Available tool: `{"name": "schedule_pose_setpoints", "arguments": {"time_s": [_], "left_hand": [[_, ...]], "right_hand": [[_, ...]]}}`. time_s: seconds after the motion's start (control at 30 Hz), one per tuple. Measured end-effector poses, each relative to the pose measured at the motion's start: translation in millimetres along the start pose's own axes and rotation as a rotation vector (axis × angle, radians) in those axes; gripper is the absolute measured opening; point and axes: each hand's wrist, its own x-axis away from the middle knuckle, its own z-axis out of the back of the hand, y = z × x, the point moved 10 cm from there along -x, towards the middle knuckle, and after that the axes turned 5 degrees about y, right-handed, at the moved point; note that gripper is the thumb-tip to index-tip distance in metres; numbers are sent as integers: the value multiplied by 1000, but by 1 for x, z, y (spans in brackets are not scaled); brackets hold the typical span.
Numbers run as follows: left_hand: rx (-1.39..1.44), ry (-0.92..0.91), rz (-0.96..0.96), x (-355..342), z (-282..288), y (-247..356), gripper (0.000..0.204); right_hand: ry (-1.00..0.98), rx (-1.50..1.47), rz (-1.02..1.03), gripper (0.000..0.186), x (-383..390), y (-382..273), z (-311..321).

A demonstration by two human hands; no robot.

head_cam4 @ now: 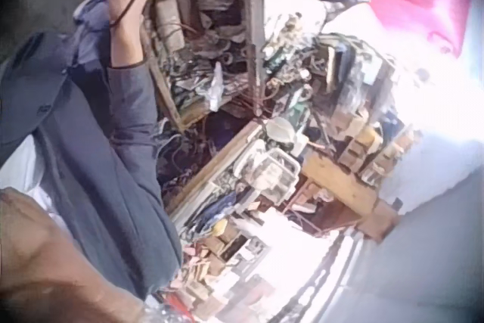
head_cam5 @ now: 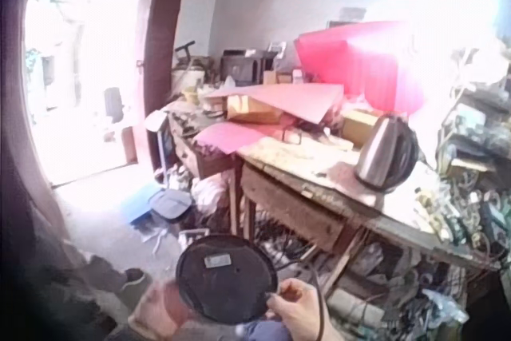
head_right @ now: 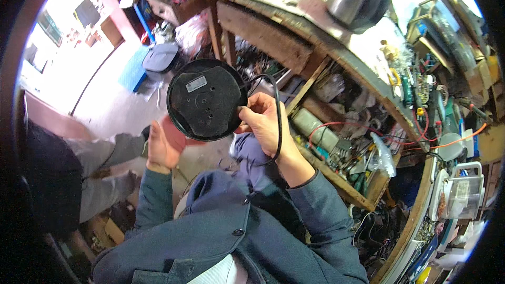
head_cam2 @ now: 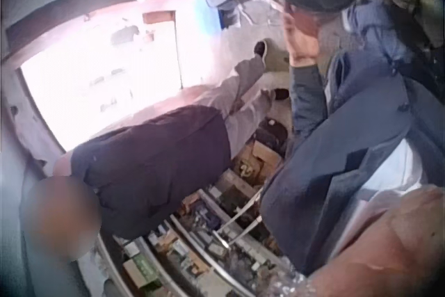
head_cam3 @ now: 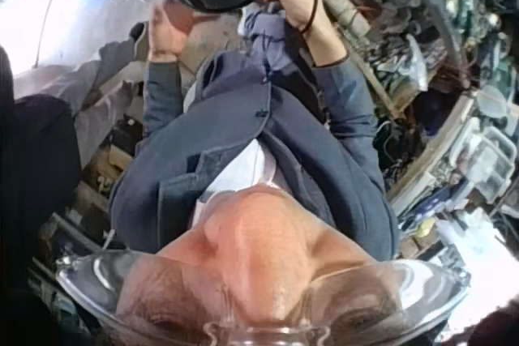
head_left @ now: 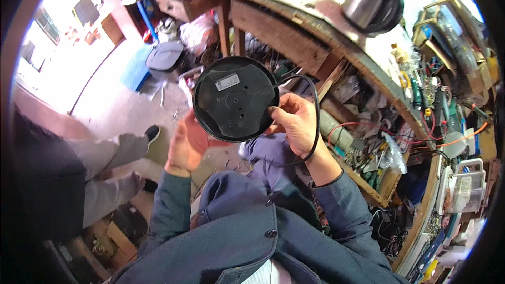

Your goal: The person disassembles a small electric kettle by removing the base and unscrewing the bottom plate. They inspect the internal wiring and components, then reassemble the base and plate using a screwdriver.

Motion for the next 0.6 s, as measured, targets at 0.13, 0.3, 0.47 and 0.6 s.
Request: {"name": "schedule_pose_setpoints", "arguments": {"time_s": [0.13,0.3,0.47,0.6], "left_hand": [[-242,339,-56,7,9,23,62],[-339,465,-93,29,22,24,42],[-406,495,-73,41,29,14,42],[-417,528,-13,47,34,7,42]], "right_hand": [[-50,-25,-85,12,13,58,-19],[-182,-84,-136,29,19,80,-27],[-132,-87,-164,41,24,87,-33],[-53,-53,-176,37,22,112,-24]]}}
